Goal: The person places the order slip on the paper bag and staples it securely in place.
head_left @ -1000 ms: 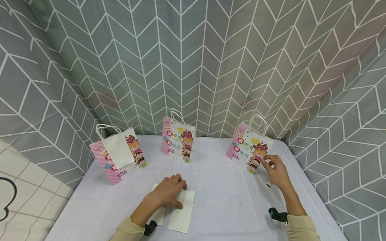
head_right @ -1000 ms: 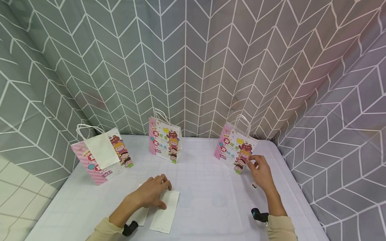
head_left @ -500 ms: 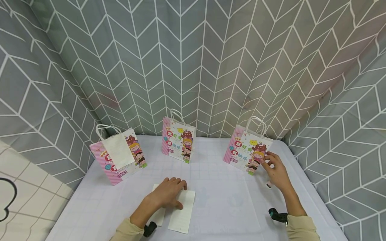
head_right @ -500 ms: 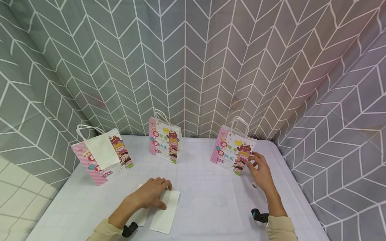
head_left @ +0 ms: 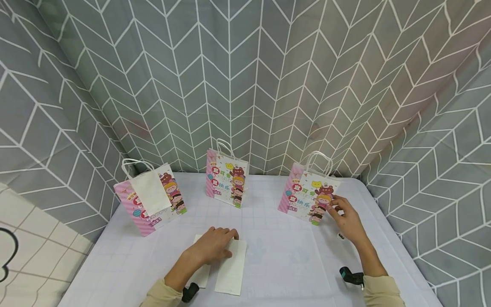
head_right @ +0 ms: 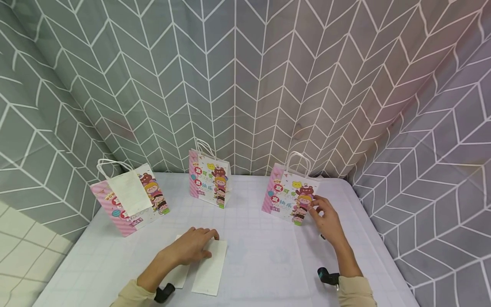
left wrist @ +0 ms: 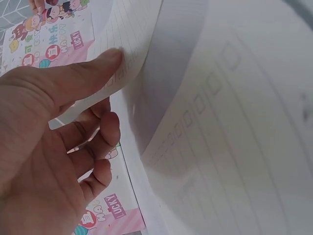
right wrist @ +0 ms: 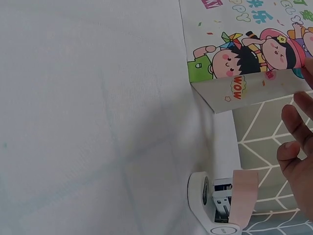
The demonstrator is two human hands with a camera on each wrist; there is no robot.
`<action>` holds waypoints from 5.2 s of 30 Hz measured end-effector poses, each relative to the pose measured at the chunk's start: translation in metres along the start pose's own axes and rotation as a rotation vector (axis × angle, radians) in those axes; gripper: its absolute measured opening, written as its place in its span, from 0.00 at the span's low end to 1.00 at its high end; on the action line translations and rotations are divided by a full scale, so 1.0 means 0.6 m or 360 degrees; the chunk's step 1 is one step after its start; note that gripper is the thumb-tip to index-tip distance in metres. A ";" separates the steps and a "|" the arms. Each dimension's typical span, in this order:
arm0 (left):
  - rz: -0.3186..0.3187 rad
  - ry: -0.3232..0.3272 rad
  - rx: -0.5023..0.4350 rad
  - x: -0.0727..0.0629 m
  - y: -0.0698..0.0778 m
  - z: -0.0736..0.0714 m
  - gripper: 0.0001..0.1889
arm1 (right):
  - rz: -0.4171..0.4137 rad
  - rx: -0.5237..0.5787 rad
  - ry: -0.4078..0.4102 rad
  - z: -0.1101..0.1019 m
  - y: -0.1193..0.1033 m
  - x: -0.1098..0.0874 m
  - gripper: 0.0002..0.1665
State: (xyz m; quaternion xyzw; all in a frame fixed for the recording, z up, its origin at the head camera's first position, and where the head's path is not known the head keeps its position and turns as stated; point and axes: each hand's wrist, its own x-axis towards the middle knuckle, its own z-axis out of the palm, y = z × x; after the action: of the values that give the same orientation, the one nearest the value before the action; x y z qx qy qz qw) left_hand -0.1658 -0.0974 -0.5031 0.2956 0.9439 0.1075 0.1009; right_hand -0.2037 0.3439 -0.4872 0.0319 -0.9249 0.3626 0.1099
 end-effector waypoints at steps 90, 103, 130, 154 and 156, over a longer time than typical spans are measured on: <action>0.0489 0.1440 -0.0211 0.035 0.033 -0.073 0.07 | -0.0286 0.0424 -0.0348 0.124 -0.129 -0.020 0.05; 0.0484 0.1653 -0.0313 0.053 0.041 -0.094 0.06 | -0.0296 0.0449 -0.0359 0.133 -0.141 -0.025 0.04; 0.0517 0.1673 -0.0518 0.092 0.038 -0.122 0.09 | -0.0313 0.0467 -0.0365 0.145 -0.146 -0.027 0.06; 0.0362 0.1637 -0.0716 0.094 0.037 -0.118 0.29 | -0.0366 0.0394 -0.0319 0.139 -0.164 -0.016 0.15; 0.0356 0.1631 -0.0734 0.094 0.037 -0.118 0.29 | -0.0347 0.0392 -0.0299 0.136 -0.171 -0.011 0.18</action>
State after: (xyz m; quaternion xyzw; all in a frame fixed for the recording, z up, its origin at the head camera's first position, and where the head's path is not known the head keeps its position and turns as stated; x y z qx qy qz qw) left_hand -0.2174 -0.0572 -0.4369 0.2740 0.7874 0.4503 -0.3196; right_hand -0.1979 0.2130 -0.4789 0.1788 -0.8708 0.4544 0.0571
